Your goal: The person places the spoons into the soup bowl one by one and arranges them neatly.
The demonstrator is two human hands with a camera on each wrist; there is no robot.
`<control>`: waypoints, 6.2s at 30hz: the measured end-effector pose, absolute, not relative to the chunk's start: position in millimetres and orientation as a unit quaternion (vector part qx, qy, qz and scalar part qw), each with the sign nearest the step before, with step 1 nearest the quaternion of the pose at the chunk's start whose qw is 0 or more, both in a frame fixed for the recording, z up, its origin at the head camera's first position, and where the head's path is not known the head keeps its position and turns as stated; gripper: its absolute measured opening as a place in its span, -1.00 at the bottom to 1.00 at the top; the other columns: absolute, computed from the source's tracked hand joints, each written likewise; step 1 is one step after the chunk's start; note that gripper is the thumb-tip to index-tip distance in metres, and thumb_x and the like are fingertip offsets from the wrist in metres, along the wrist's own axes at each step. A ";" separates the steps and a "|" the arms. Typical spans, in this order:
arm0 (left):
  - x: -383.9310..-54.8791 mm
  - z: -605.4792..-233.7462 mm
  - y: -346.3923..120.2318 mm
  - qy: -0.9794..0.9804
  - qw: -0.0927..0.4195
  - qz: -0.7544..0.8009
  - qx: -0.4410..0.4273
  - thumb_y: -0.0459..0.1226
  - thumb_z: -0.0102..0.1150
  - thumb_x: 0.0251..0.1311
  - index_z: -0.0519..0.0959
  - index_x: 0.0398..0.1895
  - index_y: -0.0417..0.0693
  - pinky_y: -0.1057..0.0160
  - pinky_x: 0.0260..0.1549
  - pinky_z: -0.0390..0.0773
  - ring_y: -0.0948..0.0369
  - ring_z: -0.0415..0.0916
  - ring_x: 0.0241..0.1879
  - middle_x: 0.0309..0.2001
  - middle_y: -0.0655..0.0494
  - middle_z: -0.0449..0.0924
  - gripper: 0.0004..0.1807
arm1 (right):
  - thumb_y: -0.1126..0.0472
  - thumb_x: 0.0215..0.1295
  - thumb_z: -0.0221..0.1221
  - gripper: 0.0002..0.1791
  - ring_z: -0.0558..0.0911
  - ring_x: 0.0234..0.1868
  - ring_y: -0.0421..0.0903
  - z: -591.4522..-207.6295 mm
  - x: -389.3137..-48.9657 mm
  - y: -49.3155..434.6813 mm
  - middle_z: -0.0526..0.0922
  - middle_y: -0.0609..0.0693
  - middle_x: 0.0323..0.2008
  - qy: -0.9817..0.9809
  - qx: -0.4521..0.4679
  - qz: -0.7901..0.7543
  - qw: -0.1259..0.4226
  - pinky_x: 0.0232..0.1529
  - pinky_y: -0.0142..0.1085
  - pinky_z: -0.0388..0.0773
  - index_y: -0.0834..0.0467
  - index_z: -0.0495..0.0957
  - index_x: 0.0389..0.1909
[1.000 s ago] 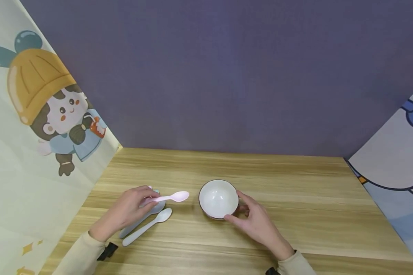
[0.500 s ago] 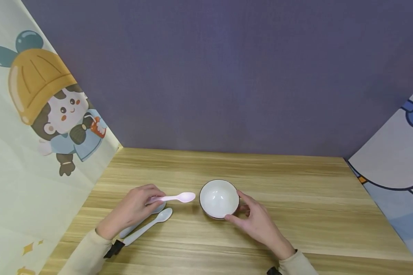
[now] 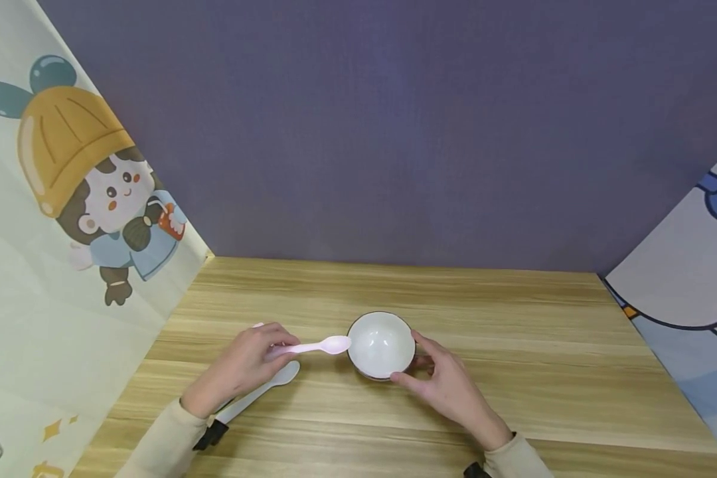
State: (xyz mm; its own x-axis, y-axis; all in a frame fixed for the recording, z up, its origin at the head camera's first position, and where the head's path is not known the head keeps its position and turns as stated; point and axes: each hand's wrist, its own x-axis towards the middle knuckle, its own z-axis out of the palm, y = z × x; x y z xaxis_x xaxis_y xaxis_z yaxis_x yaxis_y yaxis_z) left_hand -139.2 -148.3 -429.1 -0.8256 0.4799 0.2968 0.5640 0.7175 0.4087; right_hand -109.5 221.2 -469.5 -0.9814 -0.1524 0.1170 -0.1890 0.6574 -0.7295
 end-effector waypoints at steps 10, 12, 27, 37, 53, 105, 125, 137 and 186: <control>-139.0 -433.5 -143.9 -0.920 0.089 -0.246 -0.293 -0.27 0.48 0.26 0.82 -0.13 -0.03 0.32 -0.26 0.64 0.33 0.65 -0.29 -0.23 0.20 0.77 -0.86 | -0.11 0.08 0.61 0.03 0.84 -0.14 0.02 -469.4 -109.9 220.6 0.80 0.21 0.02 -0.910 0.092 0.404 0.023 -0.15 -0.11 0.80 0.25 0.43 0.51; -138.5 -433.9 -142.7 -0.920 0.087 -0.249 -0.290 -0.27 0.49 0.26 0.82 -0.13 -0.03 0.31 -0.24 0.65 0.33 0.66 -0.28 -0.23 0.21 0.77 -0.86 | -0.11 0.08 0.61 0.03 0.84 -0.14 0.01 -469.5 -109.6 220.7 0.79 0.22 0.04 -0.910 0.093 0.404 0.023 -0.15 -0.12 0.80 0.25 0.43 0.51; -136.6 -430.5 -134.8 -0.924 0.075 -0.247 -0.281 -0.23 0.45 0.29 0.82 -0.09 0.01 0.32 -0.21 0.66 0.36 0.62 -0.27 -0.20 0.24 0.76 -0.83 | -0.10 0.10 0.60 0.02 0.84 -0.15 -0.01 -470.9 -109.0 219.4 0.83 0.14 -0.04 -0.908 0.089 0.410 0.023 -0.16 -0.16 0.79 0.23 0.42 0.52; -137.5 -423.4 -126.9 -0.932 0.077 -0.230 -0.270 -0.17 0.45 0.30 0.82 -0.08 0.11 0.33 -0.26 0.63 0.36 0.61 -0.27 -0.20 0.32 0.73 -0.84 | -0.11 0.07 0.61 0.02 0.85 -0.14 0.02 -471.9 -109.8 220.0 0.80 0.19 0.06 -0.911 0.085 0.403 0.040 -0.18 -0.18 0.78 0.20 0.44 0.51; -140.5 -428.9 -106.3 -0.916 0.079 -0.232 -0.316 -0.24 0.43 0.32 0.81 -0.07 -0.03 0.25 -0.14 0.69 0.28 0.63 -0.23 -0.22 0.20 0.74 -0.83 | -0.12 0.06 0.62 0.05 0.85 -0.12 0.04 -477.6 -110.1 221.7 0.84 0.14 -0.03 -0.908 0.073 0.411 0.026 -0.13 -0.14 0.80 0.19 0.42 0.54; -123.2 -451.8 -67.3 -0.907 0.092 -0.250 -0.326 -0.13 0.45 0.26 0.84 -0.13 0.01 0.40 -0.32 0.56 0.36 0.52 -0.36 -0.29 0.23 0.71 -0.80 | -0.04 0.10 0.61 0.01 0.85 -0.15 0.00 -481.3 -85.0 210.5 0.68 0.25 0.28 -0.899 0.083 0.426 0.056 -0.17 -0.29 0.77 0.27 0.43 0.51; -118.8 -449.0 -80.7 -0.895 0.065 -0.293 -0.332 -0.03 0.47 0.27 0.81 -0.13 0.13 0.50 -0.38 0.43 0.43 0.42 -0.39 -0.28 0.34 0.66 -0.79 | -0.05 0.12 0.60 0.00 0.85 -0.15 0.00 -483.8 -85.0 211.2 0.68 0.25 0.28 -0.901 0.086 0.421 0.064 -0.15 -0.27 0.76 0.28 0.43 0.50; -117.0 -446.5 -94.6 -0.882 0.065 -0.327 -0.332 -0.08 0.52 0.24 0.81 -0.07 0.12 0.49 -0.38 0.47 0.22 0.61 -0.36 -0.22 0.30 0.73 -0.76 | -0.07 0.12 0.60 0.01 0.85 -0.14 -0.01 -484.4 -86.7 212.9 0.70 0.22 0.27 -0.903 0.082 0.417 0.058 -0.16 -0.28 0.76 0.28 0.42 0.51; -116.8 -468.4 -150.7 -0.914 0.108 -0.297 -0.256 -0.18 0.48 0.27 0.82 -0.08 -0.03 0.46 -0.41 0.45 0.30 0.51 -0.43 -0.32 0.31 0.68 -0.78 | -0.15 0.12 0.58 0.03 0.84 -0.08 -0.07 -483.1 -96.4 222.9 0.66 0.15 0.34 -0.910 0.075 0.407 0.034 -0.10 -0.25 0.73 0.18 0.41 0.55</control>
State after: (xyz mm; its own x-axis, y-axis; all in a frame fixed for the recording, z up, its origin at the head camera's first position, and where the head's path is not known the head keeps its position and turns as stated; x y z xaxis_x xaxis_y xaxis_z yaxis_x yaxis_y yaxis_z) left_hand -116.8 -150.7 -468.4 -0.8458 0.4039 0.3485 0.5316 0.6928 0.4872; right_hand -96.4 222.9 -483.1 -0.9863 -0.1094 0.1235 -0.1650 0.6574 -0.7352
